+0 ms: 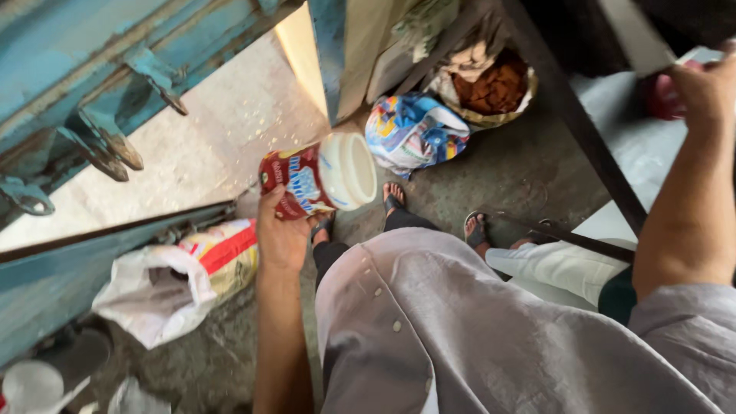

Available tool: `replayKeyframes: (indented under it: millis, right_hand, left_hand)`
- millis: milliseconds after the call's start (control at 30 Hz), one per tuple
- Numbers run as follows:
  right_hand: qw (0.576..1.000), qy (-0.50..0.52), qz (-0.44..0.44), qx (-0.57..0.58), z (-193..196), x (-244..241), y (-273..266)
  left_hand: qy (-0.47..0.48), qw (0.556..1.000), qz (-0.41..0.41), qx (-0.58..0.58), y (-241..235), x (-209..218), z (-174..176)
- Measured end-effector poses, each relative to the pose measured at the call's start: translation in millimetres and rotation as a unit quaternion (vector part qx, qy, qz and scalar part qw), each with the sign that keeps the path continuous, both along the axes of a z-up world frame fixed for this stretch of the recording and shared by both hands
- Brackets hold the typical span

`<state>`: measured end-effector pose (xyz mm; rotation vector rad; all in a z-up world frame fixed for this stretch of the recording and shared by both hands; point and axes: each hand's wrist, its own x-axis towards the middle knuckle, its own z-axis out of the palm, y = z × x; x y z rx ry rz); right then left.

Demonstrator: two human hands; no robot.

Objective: The person retrieves a white bowl, fills it with water from a dispenser, and rinses it. They then open a plastic bag and pour its contents into a mixing machine. Finally, they scoop a white powder from a large container into a plastic bag.

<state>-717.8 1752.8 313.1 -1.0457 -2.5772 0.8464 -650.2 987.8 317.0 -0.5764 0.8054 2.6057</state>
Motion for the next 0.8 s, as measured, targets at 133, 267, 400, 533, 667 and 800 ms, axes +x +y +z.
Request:
replayKeyframes:
  millis: [133,267,400,533,667,800]
  right_hand:
    - [0.998,-0.048,-0.009,-0.025,-19.2,0.9,1.7]
    - [0.998,0.007,0.004,-0.055,-14.5,16.3,-26.1]
    - [0.946,0.236,0.011,-0.222,22.4,70.2,-136.7]
    - [0.936,0.18,0.108,-0.282,64.8,88.2,-332.1]
    - [0.876,0.205,0.316,-0.302,109.3,78.4,-498.0]
    - [0.937,0.127,0.25,-0.208,143.0,88.0,-561.2]
  left_hand:
    - [-0.036,0.999,0.028,-0.01,20.2,11.5,-3.7]
    - [-0.061,0.997,0.035,-0.015,26.5,9.7,1.3]
    - [-0.039,0.999,-0.036,-0.008,15.0,1.1,11.5]
    - [-0.027,0.993,-0.117,-0.003,4.1,-16.6,17.9]
    - [0.049,0.969,-0.238,-0.041,7.6,-33.7,21.0]
    - [0.09,0.945,-0.313,-0.027,11.6,-33.8,25.7]
